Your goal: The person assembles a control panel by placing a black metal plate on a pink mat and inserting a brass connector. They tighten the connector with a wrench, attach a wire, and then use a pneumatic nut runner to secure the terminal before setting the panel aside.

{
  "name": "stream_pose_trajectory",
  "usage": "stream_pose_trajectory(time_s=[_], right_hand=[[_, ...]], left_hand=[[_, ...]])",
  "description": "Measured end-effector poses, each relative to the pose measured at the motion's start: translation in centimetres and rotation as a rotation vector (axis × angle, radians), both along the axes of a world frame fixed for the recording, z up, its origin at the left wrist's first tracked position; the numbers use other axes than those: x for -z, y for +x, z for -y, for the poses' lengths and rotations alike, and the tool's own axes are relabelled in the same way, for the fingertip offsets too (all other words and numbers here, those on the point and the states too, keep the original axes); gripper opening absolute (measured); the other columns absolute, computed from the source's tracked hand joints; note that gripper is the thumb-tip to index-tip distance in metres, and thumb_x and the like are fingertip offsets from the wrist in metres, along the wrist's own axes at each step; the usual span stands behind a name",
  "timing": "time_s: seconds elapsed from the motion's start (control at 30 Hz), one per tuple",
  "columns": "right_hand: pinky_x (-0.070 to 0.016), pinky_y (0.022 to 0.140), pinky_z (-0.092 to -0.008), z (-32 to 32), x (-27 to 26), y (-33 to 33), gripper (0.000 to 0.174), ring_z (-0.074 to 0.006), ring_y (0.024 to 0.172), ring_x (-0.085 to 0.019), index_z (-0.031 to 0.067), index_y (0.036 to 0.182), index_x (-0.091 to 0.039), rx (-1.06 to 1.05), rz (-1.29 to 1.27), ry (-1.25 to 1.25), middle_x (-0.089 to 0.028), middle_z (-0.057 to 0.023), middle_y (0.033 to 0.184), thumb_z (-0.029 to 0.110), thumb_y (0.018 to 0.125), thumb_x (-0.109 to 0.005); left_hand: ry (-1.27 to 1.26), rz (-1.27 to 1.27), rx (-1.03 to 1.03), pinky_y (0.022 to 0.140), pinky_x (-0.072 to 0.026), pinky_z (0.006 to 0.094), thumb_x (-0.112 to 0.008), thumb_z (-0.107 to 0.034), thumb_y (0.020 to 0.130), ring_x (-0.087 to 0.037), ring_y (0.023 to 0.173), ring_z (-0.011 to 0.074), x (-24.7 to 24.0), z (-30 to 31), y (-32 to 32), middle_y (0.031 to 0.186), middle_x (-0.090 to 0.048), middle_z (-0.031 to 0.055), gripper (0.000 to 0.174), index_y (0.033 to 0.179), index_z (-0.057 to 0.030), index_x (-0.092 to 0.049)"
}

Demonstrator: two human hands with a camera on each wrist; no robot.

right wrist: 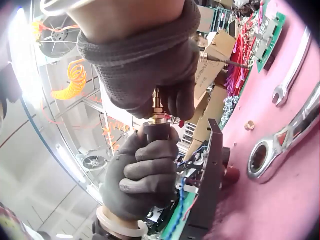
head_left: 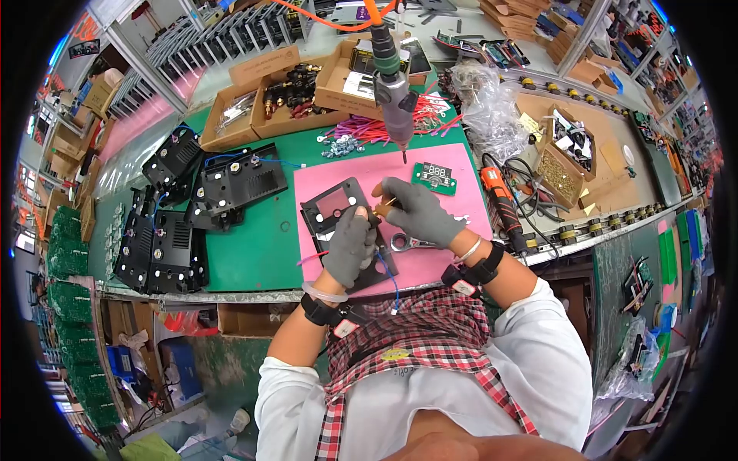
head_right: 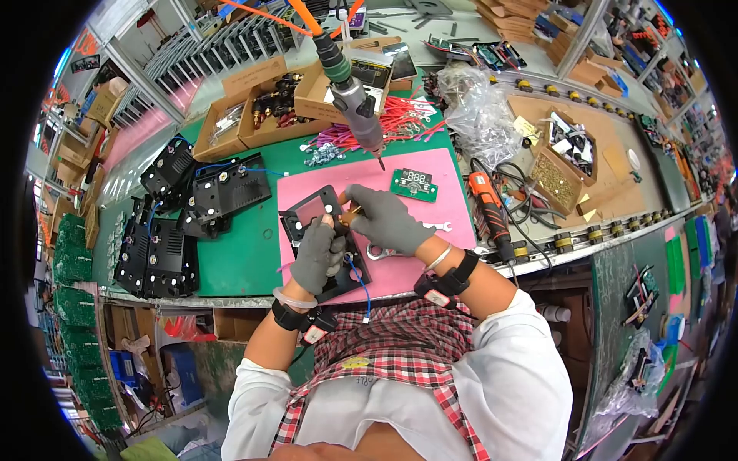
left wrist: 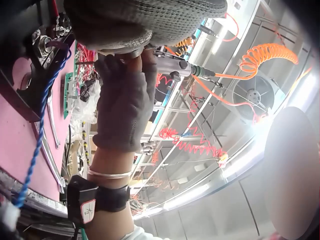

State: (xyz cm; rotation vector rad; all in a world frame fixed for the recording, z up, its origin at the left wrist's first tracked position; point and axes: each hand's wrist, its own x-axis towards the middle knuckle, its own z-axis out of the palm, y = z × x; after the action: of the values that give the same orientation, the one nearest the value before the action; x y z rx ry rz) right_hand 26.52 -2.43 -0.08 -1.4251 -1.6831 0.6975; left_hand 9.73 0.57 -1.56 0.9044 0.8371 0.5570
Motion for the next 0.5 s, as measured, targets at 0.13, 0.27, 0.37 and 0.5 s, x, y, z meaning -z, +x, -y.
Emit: stream_pose_trajectory(time_s=[0.13,0.27,0.37,0.5], right_hand=[[-0.0477,0.064,-0.0285,-0.1,0.4,-0.1,0.023,-0.0166,0.072,-0.061,0.0022,0.096,-0.054,-0.025,-0.401,-0.118,-0.059,-0.0072,0.076,0.018,0.08,-0.059],[-0.0487,0.065,-0.0274,-0.7,-1.1,0.8,0.023,-0.0148,0.073,-0.06,0.0027,0.098,-0.054,-0.047,-0.038,-0.498,-0.059,-0.0057,0.078,0.017,0.081,-0.059],[-0.0486,0.061,-0.0246,-0.6,0.6,0.5,0.02,-0.0116,0.07,-0.06,0.0024,0.095,-0.056,-0.053,0.062,-0.082,-0.06,-0.0046,0.078,0.018,0.083,-0.057],[-0.0488,0.059,-0.0252,-0.7,-1.0,0.6,0.018,-0.012,0.068,-0.06,0.0018,0.094,-0.057,-0.046,-0.143,-0.413,-0.061,-0.0048,0.077,0.015,0.082,-0.058]], left_hand=[[-0.058,0.052,0.029,0.035,-0.0259,0.0207,-0.04,-0.037,0.091,-0.034,0.043,0.0052,0.3,0.0,-0.3,0.06,-0.042,-0.0025,0.028,0.09,-0.0104,-0.047],[0.177,-0.113,-0.031,0.034,-0.0257,0.022,-0.041,-0.037,0.091,-0.035,0.042,0.0063,1.1,0.0,1.1,0.06,-0.043,-0.0015,0.027,0.09,-0.0106,-0.047],[0.096,-0.123,-0.039,0.033,-0.0254,0.0229,-0.041,-0.036,0.091,-0.035,0.04,0.0073,0.7,-0.1,0.9,0.059,-0.043,-0.0007,0.027,0.089,-0.0102,-0.047],[0.045,-0.091,-0.034,0.032,-0.0245,0.0226,-0.041,-0.036,0.091,-0.034,0.039,0.0073,0.5,-0.4,0.5,0.058,-0.043,-0.001,0.027,0.089,-0.0098,-0.048]])
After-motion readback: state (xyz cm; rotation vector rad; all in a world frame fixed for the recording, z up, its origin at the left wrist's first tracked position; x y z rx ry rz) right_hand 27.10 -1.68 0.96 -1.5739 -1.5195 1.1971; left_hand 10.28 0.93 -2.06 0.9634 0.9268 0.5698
